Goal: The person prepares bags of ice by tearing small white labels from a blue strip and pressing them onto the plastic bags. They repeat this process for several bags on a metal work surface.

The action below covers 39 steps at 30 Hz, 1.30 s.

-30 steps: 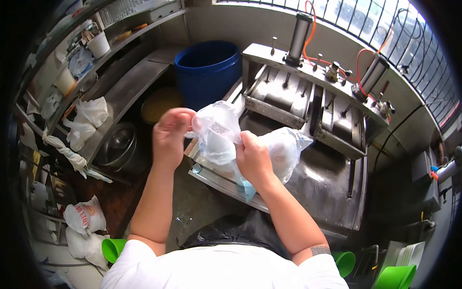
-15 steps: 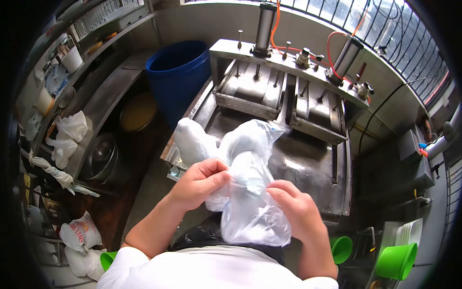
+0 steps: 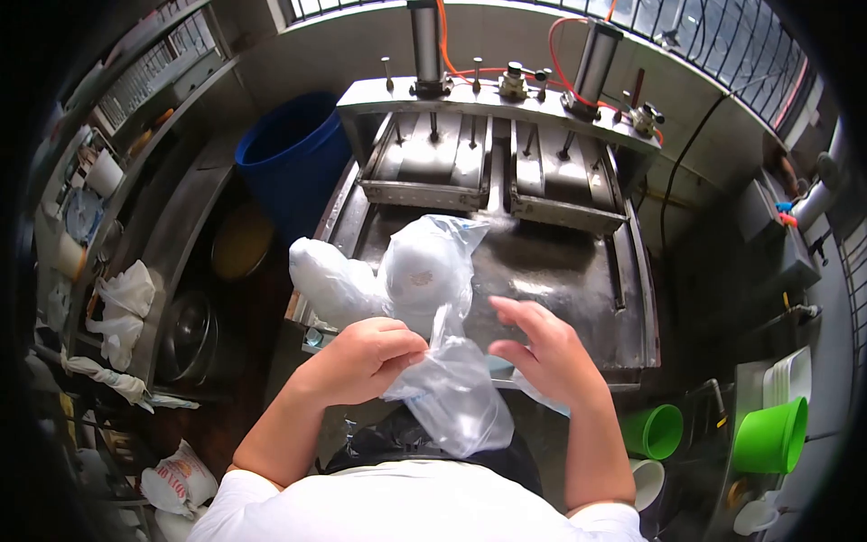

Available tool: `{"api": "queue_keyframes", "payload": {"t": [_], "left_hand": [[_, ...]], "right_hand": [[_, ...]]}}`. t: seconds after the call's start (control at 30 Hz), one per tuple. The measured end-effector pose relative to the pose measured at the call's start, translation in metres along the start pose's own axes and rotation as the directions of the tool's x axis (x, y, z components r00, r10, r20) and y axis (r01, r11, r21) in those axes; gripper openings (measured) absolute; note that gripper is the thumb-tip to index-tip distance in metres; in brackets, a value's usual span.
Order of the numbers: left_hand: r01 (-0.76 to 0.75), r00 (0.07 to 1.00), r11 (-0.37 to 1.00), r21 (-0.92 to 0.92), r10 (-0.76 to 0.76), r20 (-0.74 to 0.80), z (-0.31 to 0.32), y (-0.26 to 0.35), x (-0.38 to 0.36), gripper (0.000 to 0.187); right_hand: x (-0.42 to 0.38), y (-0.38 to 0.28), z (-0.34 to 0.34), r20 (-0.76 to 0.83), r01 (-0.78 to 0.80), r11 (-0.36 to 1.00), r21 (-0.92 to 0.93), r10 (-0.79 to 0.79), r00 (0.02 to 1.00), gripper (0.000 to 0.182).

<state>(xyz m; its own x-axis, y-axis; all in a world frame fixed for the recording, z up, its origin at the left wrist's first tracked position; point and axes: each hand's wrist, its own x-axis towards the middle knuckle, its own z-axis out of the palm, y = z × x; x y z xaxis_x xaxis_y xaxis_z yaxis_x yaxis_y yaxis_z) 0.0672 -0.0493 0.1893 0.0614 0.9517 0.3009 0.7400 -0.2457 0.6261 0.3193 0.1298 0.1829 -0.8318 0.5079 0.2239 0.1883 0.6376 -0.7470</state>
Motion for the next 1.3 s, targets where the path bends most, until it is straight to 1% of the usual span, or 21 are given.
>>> {"api": "queue_keyframes", "payload": {"t": [0.13, 0.2, 0.27, 0.33, 0.37, 0.4, 0.47, 0.53, 0.63, 0.67, 0.73, 0.83, 0.87, 0.93, 0.97, 1.0, 1.03, 1.07, 1.1, 1.23, 1.3], "left_hand": [[-0.017, 0.998, 0.928, -0.372, 0.04, 0.053, -0.004, 0.009, 0.002, 0.007], [0.027, 0.996, 0.866, -0.5, 0.018, 0.084, -0.003, 0.003, -0.003, 0.007], [0.133, 0.985, 0.802, -0.583, -0.044, 0.166, -0.008, -0.004, -0.015, 0.01], [0.316, 0.947, 0.221, -0.923, -0.134, 0.292, -0.011, -0.014, -0.03, 0.013], [0.148, 0.988, 0.067, -0.987, -0.047, 0.145, -0.008, -0.02, -0.032, 0.019], [0.142, 0.989, 0.064, -0.988, -0.053, 0.139, -0.009, -0.024, -0.036, 0.019], [0.263, 0.953, -0.301, -0.917, -0.07, 0.296, -0.016, -0.027, -0.038, 0.024], [0.541, 0.804, -0.035, -0.84, -0.27, 0.53, -0.008, -0.031, -0.04, 0.032], [0.544, 0.839, 0.108, -0.832, -0.057, 0.541, -0.003, -0.042, -0.046, 0.028], [0.374, 0.927, 0.093, -0.923, -0.035, 0.373, 0.0, -0.05, -0.047, 0.029], [0.26, 0.925, 0.069, -0.963, -0.305, 0.228, -0.016, -0.041, -0.023, 0.022], [0.069, 0.905, 0.267, -0.961, -0.423, -0.053, -0.025, -0.069, 0.04, 0.015], [0.005, 0.86, 0.349, -0.937, -0.479, -0.174, -0.02, -0.081, 0.061, 0.014], [0.067, 0.771, 0.589, -0.805, -0.543, -0.332, -0.004, -0.138, 0.083, 0.014], [0.301, 0.682, 0.736, -0.607, -0.611, -0.402, 0.007, -0.161, 0.083, 0.013], [0.344, 0.662, 0.718, -0.605, -0.643, -0.387, 0.025, -0.185, 0.075, 0.017], [-0.011, 0.63, 0.61, -0.793, -0.612, -0.479, 0.074, -0.247, 0.062, 0.018], [0.317, 0.526, 0.306, -0.898, -0.844, -0.102, 0.079, -0.246, 0.055, 0.022], [0.421, 0.438, 0.18, -0.889, -0.899, 0.025, 0.091, -0.249, 0.053, 0.027], [0.434, 0.408, 0.219, -0.874, -0.913, -0.026, 0.102, -0.247, 0.045, 0.026], [0.427, 0.481, 0.102, -0.899, -0.867, 0.13, 0.093, -0.24, 0.044, 0.021]], "right_hand": [[0.037, 0.022, 0.014, 0.25, -0.205, 0.891, 0.405, 0.108, 0.962, 0.058], [0.05, 0.047, 0.035, 0.49, -0.317, 0.524, 0.79, -0.231, 0.84, 0.052], [0.052, 0.056, 0.045, 0.542, -0.354, 0.538, 0.765, -0.242, 0.805, 0.034], [0.053, 0.055, 0.047, 0.577, -0.428, 0.652, 0.626, -0.018, 0.817, 0.017], [0.055, 0.04, 0.042, 0.526, -0.429, 0.635, 0.643, 0.041, 0.849, 0.012], [0.055, 0.041, 0.037, 0.509, -0.421, 0.661, 0.621, 0.068, 0.858, 0.012], [0.054, 0.037, 0.028, 0.48, -0.37, 0.66, 0.654, 0.017, 0.877, 0.014], [0.053, 0.034, 0.017, 0.497, -0.388, 0.621, 0.681, -0.002, 0.868, 0.016], [0.051, 0.043, 0.015, 0.56, -0.445, 0.582, 0.681, -0.023, 0.828, 0.017], [0.05, 0.05, 0.018, 0.609, -0.481, 0.584, 0.653, -0.027, 0.793, 0.017], [0.051, 0.067, 0.024, 0.655, -0.489, 0.623, 0.611, -0.051, 0.754, 0.018], [0.066, 0.05, 0.035, 0.439, -0.49, 0.414, 0.767, 0.217, 0.872, 0.013], [0.08, 0.053, 0.043, 0.247, -0.316, 0.705, 0.635, 0.202, 0.948, 0.014], [0.108, 0.107, 0.066, 0.294, -0.428, 0.264, 0.864, 0.426, 0.856, 0.021], [0.119, 0.119, 0.083, 0.299, -0.452, 0.288, 0.845, 0.447, 0.843, 0.022], [0.131, 0.122, 0.102, 0.301, -0.473, 0.311, 0.824, 0.466, 0.832, 0.023], [0.133, 0.117, 0.12, 0.264, -0.503, 0.366, 0.783, 0.537, 0.801, 0.021], [0.134, 0.142, 0.147, 0.228, -0.469, 0.379, 0.798, 0.53, 0.817, 0.02], [0.134, 0.148, 0.157, 0.24, -0.471, 0.359, 0.806, 0.53, 0.813, 0.02], [0.135, 0.168, 0.175, 0.231, -0.487, 0.404, 0.774, 0.536, 0.812, 0.019], [0.133, 0.176, 0.175, 0.223, -0.509, 0.452, 0.732, 0.548, 0.806, 0.018]]}}
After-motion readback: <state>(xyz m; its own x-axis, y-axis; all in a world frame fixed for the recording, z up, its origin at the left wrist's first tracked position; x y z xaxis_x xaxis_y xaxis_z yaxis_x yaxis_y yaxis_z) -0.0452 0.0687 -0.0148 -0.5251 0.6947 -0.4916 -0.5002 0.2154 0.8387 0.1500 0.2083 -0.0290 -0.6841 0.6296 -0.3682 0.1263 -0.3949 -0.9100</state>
